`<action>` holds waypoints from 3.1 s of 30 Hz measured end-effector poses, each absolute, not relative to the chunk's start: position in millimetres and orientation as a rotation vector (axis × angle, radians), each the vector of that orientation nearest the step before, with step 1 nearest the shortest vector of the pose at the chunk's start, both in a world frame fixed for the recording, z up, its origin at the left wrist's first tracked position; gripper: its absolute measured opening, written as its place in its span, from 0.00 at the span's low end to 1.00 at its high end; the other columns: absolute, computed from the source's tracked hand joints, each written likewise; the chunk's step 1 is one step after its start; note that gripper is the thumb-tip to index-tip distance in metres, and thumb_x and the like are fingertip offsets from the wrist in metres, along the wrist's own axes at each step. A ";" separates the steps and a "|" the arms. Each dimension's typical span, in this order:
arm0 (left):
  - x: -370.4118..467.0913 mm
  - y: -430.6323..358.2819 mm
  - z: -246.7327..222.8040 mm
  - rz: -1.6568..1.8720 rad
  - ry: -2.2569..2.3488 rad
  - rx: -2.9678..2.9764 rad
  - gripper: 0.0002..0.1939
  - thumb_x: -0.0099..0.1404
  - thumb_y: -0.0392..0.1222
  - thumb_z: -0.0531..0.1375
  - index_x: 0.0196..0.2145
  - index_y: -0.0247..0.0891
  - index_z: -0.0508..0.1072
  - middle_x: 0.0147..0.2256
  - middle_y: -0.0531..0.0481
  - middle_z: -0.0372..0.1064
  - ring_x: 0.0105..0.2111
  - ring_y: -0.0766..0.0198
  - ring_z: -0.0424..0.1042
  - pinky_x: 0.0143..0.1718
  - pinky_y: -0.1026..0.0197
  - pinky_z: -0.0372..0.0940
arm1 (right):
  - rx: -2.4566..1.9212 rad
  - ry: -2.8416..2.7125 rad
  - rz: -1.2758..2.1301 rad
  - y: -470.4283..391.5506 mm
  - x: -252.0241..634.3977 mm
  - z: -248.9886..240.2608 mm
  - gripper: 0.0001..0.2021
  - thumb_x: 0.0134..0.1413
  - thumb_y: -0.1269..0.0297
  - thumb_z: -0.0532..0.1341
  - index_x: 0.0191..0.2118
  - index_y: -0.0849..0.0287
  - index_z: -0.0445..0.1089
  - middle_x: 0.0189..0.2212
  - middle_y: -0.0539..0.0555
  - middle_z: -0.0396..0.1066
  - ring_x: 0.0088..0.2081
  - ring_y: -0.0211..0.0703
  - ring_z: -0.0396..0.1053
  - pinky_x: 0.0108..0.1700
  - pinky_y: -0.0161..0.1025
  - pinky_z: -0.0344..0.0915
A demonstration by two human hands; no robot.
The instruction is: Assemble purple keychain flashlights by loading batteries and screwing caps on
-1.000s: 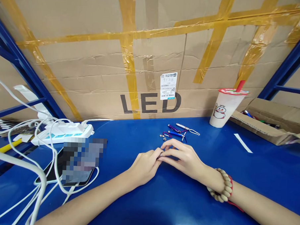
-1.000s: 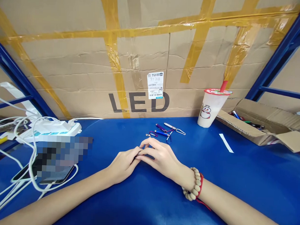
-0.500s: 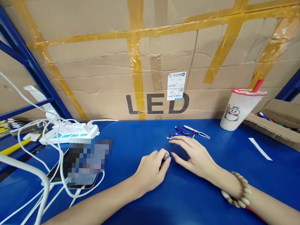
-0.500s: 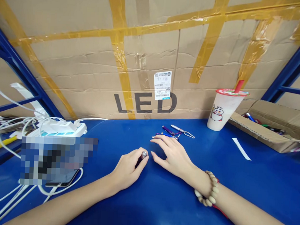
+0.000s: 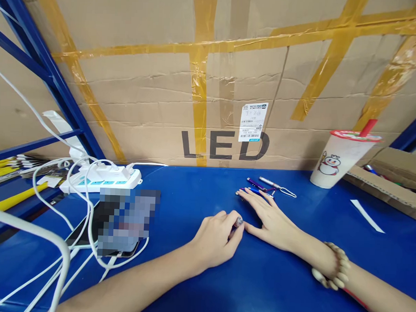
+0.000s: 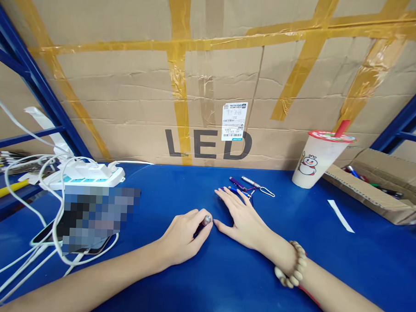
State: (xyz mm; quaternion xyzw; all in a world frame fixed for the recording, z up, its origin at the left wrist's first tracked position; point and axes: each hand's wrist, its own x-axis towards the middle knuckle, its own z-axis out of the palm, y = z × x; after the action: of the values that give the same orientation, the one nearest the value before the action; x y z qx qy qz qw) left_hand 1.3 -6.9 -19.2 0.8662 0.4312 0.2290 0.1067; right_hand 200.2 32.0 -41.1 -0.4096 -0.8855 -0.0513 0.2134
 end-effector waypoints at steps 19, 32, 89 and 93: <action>2.6 -6.8 -18.5 0.649 1.246 2.570 0.09 0.68 0.40 0.45 0.35 0.40 0.63 0.30 0.52 0.68 0.31 0.64 0.70 0.32 0.63 0.63 | -1.160 -2.449 -0.025 32.9 200.5 -41.3 0.31 0.57 0.51 0.54 0.62 0.59 0.48 0.58 0.62 0.58 0.61 0.54 0.53 0.60 0.58 0.49; 3.4 -6.5 -17.8 0.618 1.262 2.578 0.08 0.67 0.40 0.46 0.34 0.40 0.62 0.30 0.52 0.68 0.31 0.64 0.69 0.32 0.63 0.61 | -1.207 -2.305 -0.219 30.4 199.0 -32.6 0.21 0.56 0.66 0.56 0.56 0.57 0.59 0.41 0.54 0.74 0.46 0.48 0.68 0.50 0.49 0.58; 5.5 -5.6 -18.7 0.595 1.295 2.650 0.11 0.68 0.41 0.46 0.32 0.40 0.65 0.28 0.53 0.68 0.30 0.64 0.69 0.31 0.65 0.60 | -1.216 -2.309 0.326 20.2 196.3 -29.6 0.10 0.56 0.56 0.60 0.40 0.55 0.71 0.32 0.50 0.73 0.31 0.38 0.69 0.34 0.35 0.64; 5.4 -5.5 -18.1 0.592 1.290 2.620 0.11 0.69 0.42 0.45 0.33 0.40 0.64 0.30 0.52 0.69 0.31 0.64 0.69 0.32 0.64 0.61 | -1.245 -2.317 0.227 17.9 197.2 -28.6 0.10 0.57 0.54 0.59 0.35 0.54 0.72 0.30 0.50 0.73 0.32 0.41 0.70 0.32 0.35 0.63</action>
State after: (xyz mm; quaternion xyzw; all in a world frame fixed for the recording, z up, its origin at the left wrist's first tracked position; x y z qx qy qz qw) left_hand 5.4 -5.5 -18.1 0.8763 0.4316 0.1982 0.0808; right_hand 197.2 17.9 -28.6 -0.4569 -0.8502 0.0834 0.2480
